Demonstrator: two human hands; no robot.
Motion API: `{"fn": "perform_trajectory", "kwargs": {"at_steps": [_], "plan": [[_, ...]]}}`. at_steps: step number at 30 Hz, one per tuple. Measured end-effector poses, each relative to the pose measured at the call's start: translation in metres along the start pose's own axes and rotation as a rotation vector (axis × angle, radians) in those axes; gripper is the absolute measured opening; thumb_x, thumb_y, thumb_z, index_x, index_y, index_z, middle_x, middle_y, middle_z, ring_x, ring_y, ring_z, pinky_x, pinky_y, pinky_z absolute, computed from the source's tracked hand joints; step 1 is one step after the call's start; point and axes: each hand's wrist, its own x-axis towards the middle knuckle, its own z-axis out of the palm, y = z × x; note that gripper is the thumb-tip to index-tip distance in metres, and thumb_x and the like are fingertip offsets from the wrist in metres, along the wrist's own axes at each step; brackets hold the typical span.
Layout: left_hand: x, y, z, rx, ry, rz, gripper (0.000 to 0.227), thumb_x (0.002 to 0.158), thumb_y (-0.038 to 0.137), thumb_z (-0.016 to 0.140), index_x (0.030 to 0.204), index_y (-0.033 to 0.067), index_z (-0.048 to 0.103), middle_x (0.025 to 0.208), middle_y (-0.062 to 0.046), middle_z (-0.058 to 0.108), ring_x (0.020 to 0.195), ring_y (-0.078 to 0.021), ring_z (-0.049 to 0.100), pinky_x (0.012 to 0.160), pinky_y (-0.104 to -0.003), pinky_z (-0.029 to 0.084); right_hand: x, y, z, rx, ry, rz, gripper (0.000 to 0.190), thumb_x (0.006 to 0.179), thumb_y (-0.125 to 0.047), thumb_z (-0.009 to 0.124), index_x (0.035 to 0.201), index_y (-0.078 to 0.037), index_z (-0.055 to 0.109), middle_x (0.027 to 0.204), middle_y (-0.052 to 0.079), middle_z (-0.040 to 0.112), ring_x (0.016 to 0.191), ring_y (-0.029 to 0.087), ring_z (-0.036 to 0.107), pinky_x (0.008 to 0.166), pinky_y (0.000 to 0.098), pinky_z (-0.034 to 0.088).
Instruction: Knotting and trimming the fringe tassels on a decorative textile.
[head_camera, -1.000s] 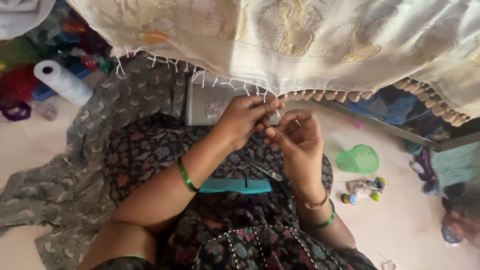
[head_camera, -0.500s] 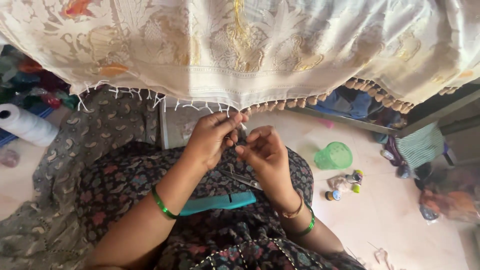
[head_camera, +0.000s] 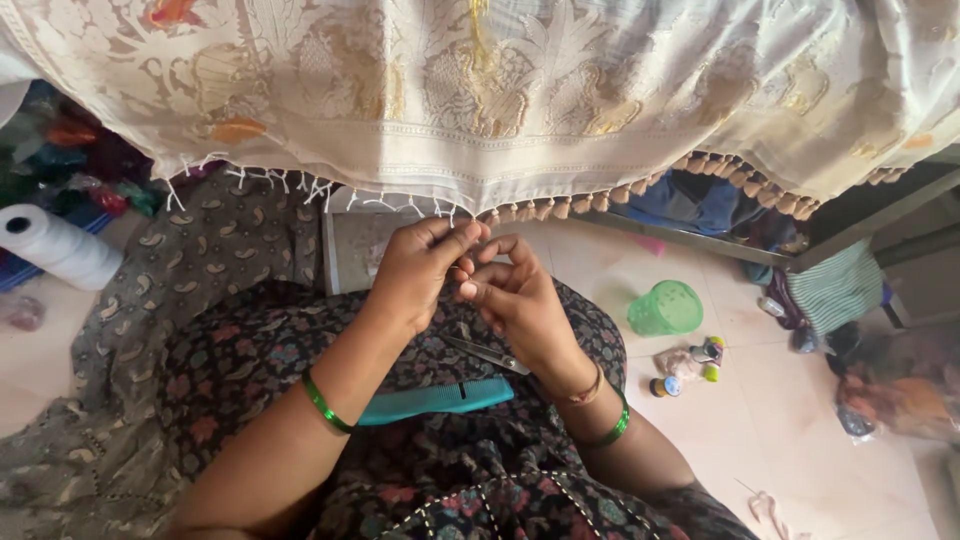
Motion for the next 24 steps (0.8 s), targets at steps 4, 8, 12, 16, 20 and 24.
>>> {"fn": "perform_trajectory", "kwargs": {"at_steps": [4,8,12,16,20,24], "plan": [[0.003,0.012,-0.014,0.128,-0.001,0.034,0.023,0.095,0.021,0.071,0.103,-0.0003,0.075,0.073,0.002,0.065,0.059,-0.0050,0.054,0.053,-0.021,0.044,0.002,0.000,-0.010,-0.430,-0.001,-0.286,0.018,0.089,-0.005,0.079,0.104,-0.003,0.068,0.088,0.002,0.071,0.071,0.008,0.059,0.061,0.0236,0.046],[0.006,0.029,-0.028,0.310,-0.055,-0.059,0.024,0.094,0.023,0.071,0.103,0.0016,0.077,0.072,0.002,0.065,0.056,-0.0047,0.053,0.049,-0.022,0.042,0.003,-0.036,-0.007,-1.146,-0.143,-0.757,0.010,0.083,-0.007,0.080,0.093,-0.006,0.076,0.082,0.005,0.069,0.077,0.023,0.060,0.071,0.0358,0.051],[0.005,0.043,-0.025,0.411,-0.125,-0.119,0.023,0.092,0.023,0.074,0.102,0.0022,0.077,0.071,0.004,0.064,0.056,-0.0042,0.050,0.050,-0.022,0.041,0.017,-0.085,0.001,-1.317,-0.151,-0.883,0.008,0.090,0.000,0.074,0.096,-0.005,0.073,0.085,0.007,0.069,0.079,0.025,0.060,0.079,0.0396,0.050],[0.005,0.050,-0.024,0.547,-0.171,-0.046,0.019,0.091,0.019,0.076,0.102,0.0032,0.079,0.072,0.004,0.066,0.056,-0.0054,0.046,0.051,-0.023,0.038,0.030,-0.115,0.016,-1.422,-0.197,-1.029,0.009,0.086,-0.001,0.073,0.094,-0.006,0.071,0.092,0.008,0.066,0.091,0.031,0.059,0.082,0.0394,0.050],[0.008,0.031,-0.039,0.554,-0.134,0.138,0.018,0.097,0.019,0.073,0.103,0.0040,0.080,0.080,0.004,0.070,0.068,-0.0042,0.052,0.064,-0.022,0.044,0.043,-0.128,0.025,-1.519,-0.377,-1.161,0.009,0.088,-0.004,0.076,0.094,-0.006,0.069,0.092,0.006,0.063,0.093,0.030,0.060,0.084,0.0398,0.053],[0.007,0.013,-0.041,0.459,-0.182,0.288,0.017,0.100,0.016,0.066,0.105,0.0026,0.075,0.094,0.004,0.075,0.086,-0.0032,0.064,0.081,-0.021,0.051,0.053,-0.129,0.033,-1.468,-0.455,-1.207,0.014,0.085,-0.002,0.072,0.097,-0.009,0.069,0.096,0.005,0.063,0.096,0.028,0.064,0.082,0.0381,0.055]]}}
